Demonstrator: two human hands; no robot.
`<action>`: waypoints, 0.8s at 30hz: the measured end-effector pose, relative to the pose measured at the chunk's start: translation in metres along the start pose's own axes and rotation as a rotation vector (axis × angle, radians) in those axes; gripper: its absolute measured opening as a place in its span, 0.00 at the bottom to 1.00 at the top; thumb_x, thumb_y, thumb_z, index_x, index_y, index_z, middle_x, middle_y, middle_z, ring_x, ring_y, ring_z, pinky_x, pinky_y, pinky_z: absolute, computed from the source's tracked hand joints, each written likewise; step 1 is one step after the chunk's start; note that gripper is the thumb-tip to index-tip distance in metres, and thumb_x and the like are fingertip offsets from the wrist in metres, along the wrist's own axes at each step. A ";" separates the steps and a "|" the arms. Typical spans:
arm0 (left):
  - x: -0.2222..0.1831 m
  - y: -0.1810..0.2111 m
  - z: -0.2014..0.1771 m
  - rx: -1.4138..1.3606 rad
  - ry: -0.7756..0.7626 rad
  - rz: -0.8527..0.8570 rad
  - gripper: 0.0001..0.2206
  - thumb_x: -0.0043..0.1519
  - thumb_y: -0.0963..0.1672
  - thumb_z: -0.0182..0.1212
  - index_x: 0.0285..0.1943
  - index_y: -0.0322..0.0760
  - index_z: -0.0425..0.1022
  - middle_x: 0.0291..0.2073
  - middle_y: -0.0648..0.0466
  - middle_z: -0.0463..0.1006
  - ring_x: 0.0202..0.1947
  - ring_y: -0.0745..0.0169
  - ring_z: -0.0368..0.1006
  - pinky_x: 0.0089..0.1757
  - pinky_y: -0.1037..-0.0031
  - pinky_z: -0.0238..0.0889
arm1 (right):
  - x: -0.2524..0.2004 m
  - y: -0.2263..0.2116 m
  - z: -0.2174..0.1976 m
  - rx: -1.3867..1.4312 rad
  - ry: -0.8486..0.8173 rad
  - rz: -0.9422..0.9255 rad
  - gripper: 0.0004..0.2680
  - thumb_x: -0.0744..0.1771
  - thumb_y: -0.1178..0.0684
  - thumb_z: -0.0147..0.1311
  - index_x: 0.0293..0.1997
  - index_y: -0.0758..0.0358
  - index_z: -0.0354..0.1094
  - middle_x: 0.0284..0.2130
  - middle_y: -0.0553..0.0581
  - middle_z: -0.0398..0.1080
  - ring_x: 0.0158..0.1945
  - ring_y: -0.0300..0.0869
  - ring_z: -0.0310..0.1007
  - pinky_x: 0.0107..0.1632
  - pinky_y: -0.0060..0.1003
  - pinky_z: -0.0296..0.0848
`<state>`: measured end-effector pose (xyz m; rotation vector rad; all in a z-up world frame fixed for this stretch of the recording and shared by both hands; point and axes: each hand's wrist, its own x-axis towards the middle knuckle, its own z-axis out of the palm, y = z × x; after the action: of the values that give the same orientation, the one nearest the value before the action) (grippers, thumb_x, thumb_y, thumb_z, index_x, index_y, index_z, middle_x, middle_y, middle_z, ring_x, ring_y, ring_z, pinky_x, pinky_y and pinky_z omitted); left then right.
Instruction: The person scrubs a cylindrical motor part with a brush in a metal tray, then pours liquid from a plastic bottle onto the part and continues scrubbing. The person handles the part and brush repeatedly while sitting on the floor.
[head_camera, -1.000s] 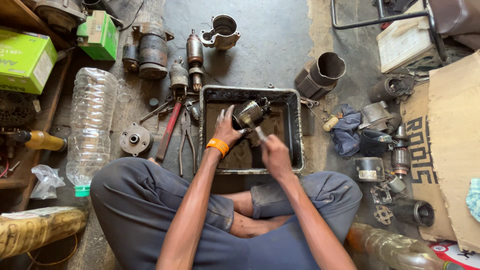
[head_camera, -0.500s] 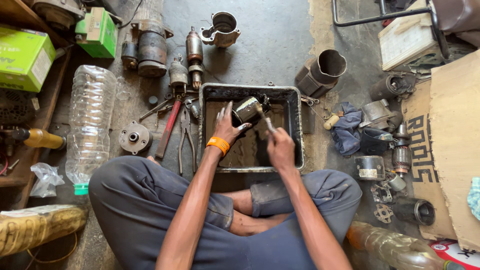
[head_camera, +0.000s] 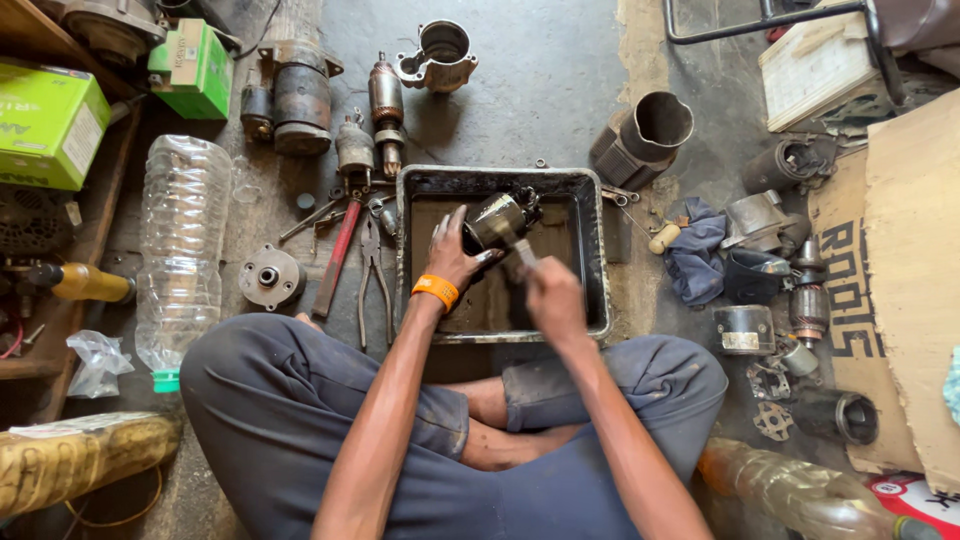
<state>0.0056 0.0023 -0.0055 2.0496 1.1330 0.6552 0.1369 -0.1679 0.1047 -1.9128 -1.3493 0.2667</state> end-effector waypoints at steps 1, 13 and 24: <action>0.000 -0.001 -0.001 0.003 0.004 0.003 0.51 0.47 0.57 0.78 0.75 0.33 0.55 0.68 0.29 0.62 0.69 0.29 0.58 0.65 0.51 0.55 | 0.000 0.001 0.002 -0.004 0.036 0.029 0.06 0.69 0.60 0.50 0.39 0.66 0.75 0.31 0.60 0.73 0.28 0.49 0.74 0.32 0.44 0.71; 0.001 -0.002 0.009 -0.065 0.101 0.013 0.50 0.44 0.47 0.77 0.77 0.37 0.52 0.71 0.27 0.56 0.70 0.28 0.55 0.65 0.55 0.56 | 0.000 -0.003 0.008 -0.001 -0.121 -0.046 0.05 0.67 0.59 0.54 0.42 0.67 0.75 0.30 0.61 0.71 0.31 0.52 0.73 0.34 0.49 0.69; 0.000 0.011 -0.004 -0.114 0.162 0.069 0.43 0.48 0.45 0.75 0.75 0.35 0.58 0.63 0.36 0.68 0.65 0.32 0.65 0.65 0.55 0.61 | 0.001 -0.020 -0.012 0.019 -0.118 0.122 0.07 0.68 0.53 0.56 0.44 0.64 0.76 0.31 0.63 0.73 0.32 0.54 0.75 0.36 0.49 0.70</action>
<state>0.0079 -0.0007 0.0055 1.9747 1.0920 0.9127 0.1296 -0.1700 0.1267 -1.9932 -1.3025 0.4572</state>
